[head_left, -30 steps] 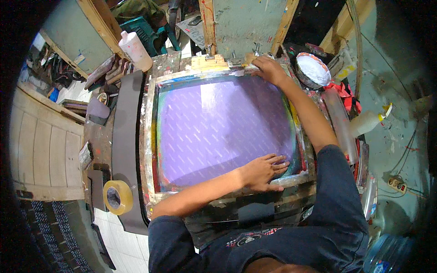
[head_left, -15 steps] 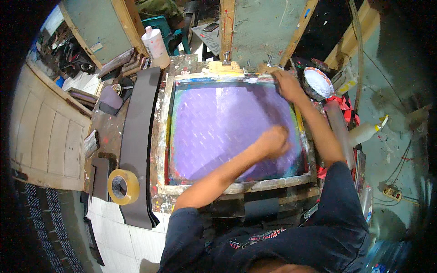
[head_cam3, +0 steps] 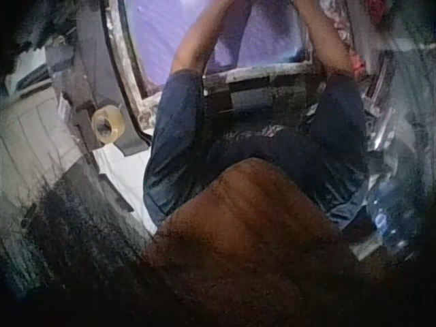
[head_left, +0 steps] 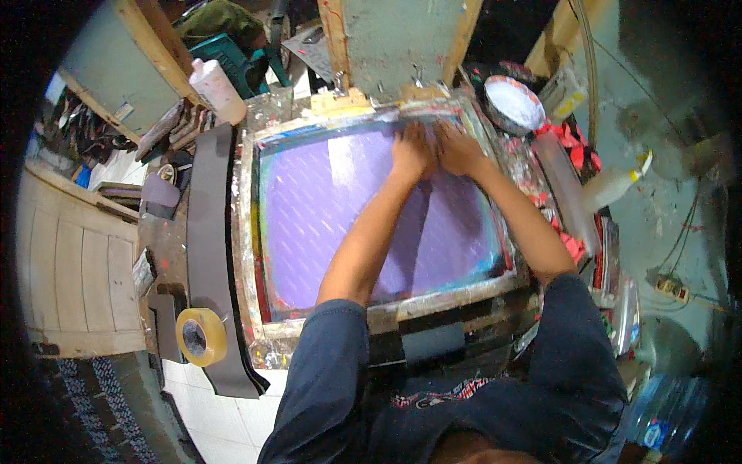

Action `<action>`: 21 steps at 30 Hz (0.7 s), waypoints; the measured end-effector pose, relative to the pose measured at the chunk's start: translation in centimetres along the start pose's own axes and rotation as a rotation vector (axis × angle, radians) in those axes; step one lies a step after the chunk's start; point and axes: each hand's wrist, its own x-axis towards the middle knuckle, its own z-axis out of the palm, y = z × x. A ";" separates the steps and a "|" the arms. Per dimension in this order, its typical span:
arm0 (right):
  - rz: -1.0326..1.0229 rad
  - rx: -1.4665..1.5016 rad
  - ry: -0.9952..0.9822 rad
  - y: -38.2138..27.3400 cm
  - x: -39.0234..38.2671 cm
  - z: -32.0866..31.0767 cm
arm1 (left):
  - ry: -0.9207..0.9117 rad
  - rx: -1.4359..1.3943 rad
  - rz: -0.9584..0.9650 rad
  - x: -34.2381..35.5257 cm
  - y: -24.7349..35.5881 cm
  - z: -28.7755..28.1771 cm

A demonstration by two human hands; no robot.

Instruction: The person applies clear tape to the edges of a purple screen printing frame, smoothing it down and cutting pieces as needed. They then lift the frame, place it aside, and smooth a dark gray strip on the workbench before returning the frame to the table and using a squeegee to press the tape.

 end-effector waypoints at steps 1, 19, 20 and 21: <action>0.011 -0.016 -0.032 -0.6 -0.1 0.0 | -0.014 0.041 0.008 -0.2 -0.4 0.0; 0.201 0.028 -0.027 -2.0 1.5 -2.1 | -0.125 0.004 -0.075 2.4 -1.3 -1.3; 0.186 0.030 -0.018 -2.2 1.4 -1.9 | -0.089 -0.046 -0.099 2.1 -1.5 -1.3; 0.166 0.033 -0.009 -2.6 1.6 -1.8 | -0.052 -0.095 -0.126 1.7 -1.8 -1.5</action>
